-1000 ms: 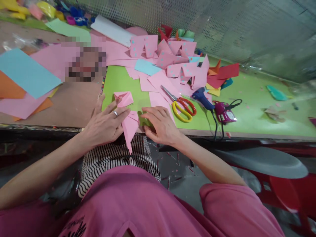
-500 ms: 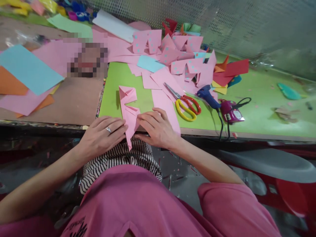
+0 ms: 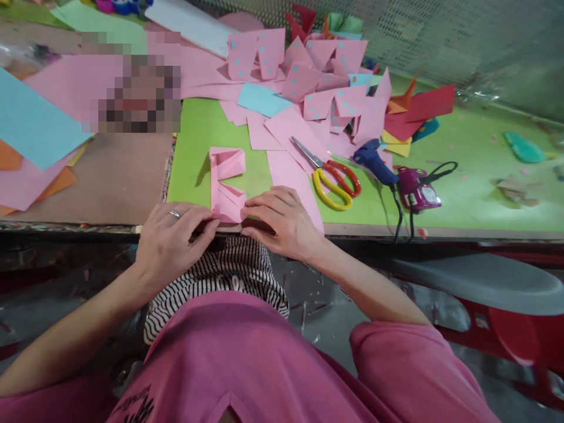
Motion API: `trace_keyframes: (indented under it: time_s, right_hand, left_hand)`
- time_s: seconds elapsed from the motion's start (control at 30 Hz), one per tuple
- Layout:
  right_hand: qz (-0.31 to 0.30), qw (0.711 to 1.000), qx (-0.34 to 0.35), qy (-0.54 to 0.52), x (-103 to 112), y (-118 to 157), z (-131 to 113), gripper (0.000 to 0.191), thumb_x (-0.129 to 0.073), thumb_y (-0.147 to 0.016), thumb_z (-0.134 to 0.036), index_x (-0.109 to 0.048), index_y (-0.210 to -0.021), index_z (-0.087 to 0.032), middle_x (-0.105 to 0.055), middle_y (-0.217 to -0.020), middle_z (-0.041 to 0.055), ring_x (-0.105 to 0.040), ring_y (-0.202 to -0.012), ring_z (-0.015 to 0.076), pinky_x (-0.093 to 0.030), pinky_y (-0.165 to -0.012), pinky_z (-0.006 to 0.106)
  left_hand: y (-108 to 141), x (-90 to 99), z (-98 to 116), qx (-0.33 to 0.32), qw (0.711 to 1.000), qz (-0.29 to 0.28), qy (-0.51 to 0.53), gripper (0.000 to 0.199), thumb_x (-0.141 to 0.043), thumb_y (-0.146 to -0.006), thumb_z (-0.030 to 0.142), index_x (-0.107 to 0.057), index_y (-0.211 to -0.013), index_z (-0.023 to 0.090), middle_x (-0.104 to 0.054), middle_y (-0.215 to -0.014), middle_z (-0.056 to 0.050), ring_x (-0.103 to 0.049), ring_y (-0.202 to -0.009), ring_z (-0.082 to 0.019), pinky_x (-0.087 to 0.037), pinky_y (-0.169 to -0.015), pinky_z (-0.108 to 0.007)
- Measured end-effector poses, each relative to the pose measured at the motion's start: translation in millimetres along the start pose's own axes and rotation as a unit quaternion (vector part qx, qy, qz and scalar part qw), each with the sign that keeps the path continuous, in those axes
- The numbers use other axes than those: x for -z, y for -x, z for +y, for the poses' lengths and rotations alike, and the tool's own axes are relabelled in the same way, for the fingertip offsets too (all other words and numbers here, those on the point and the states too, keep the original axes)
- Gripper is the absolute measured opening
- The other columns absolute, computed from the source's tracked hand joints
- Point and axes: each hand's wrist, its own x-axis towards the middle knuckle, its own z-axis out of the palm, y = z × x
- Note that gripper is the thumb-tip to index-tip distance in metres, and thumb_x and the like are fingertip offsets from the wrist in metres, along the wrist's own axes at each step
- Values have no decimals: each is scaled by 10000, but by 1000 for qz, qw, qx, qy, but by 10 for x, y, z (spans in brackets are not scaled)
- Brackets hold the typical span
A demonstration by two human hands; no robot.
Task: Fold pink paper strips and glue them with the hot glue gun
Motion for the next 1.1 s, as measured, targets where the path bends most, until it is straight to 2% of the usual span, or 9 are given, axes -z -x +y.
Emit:
trace_keyframes:
  time_s: [0.13, 0.23, 0.37, 0.6, 1.0, 1.1]
  right_hand:
    - [14, 1000, -6, 3, -10, -24, -3, 203, -590, -1011, -411, -695, -1055, -243, -762, -1095, 30, -648, -1035, 210, -399, -1045, 434]
    - [21, 1000, -4, 18, -20, -34, -10, 178, -552, -1036, -343, -702, -1034, -247, -768, -1081, 16, -643, -1025, 195, -385, -1058, 422]
    - [40, 999, 7, 29, -44, -41, -21, 160, -550, -1030, -264, -706, -1017, -228, -770, -1046, 24, -636, -996, 188, -398, -1030, 408]
    - [63, 997, 19, 36, -75, -42, -14, 111, -613, -1000, -284, -701, -996, -216, -765, -1009, 31, -633, -969, 191, -405, -1019, 397]
    - [36, 999, -24, -2, -74, -58, -9, 152, -623, -996, -348, -713, -1010, -227, -759, -1031, 35, -619, -991, 211, -409, -948, 396]
    - [26, 999, -19, 23, -77, -52, -25, 182, -592, -1013, -321, -699, -1132, -233, -750, -1050, 40, -605, -995, 213, -413, -950, 395]
  left_hand:
    - [-76, -19, -4, 52, 998, -19, -11, 144, -585, -977, 272, -616, -843, 228, -729, -820, -31, -669, -783, -221, -527, -735, -394]
    - [-140, -25, -27, 61, 997, -38, 5, 175, -574, -981, 284, -591, -817, 227, -719, -884, -38, -654, -844, -219, -531, -815, -400]
    - [-185, -59, -59, 72, 996, -55, 12, 237, -556, -991, 330, -567, -780, 224, -706, -897, -45, -652, -856, -220, -524, -850, -397]
    - [-220, -128, -57, 87, 993, -71, -43, 264, -519, -998, 352, -563, -777, 216, -706, -902, -79, -653, -852, -253, -512, -839, -414]
    - [-364, -127, -33, 125, 983, -114, -70, 264, -571, -948, 320, -541, -703, 227, -634, -786, -66, -624, -829, -263, -501, -815, -410]
    - [-399, -111, -38, 140, 979, -140, -52, 262, -599, -935, 341, -554, -705, 223, -627, -794, -74, -625, -876, -280, -497, -828, -414]
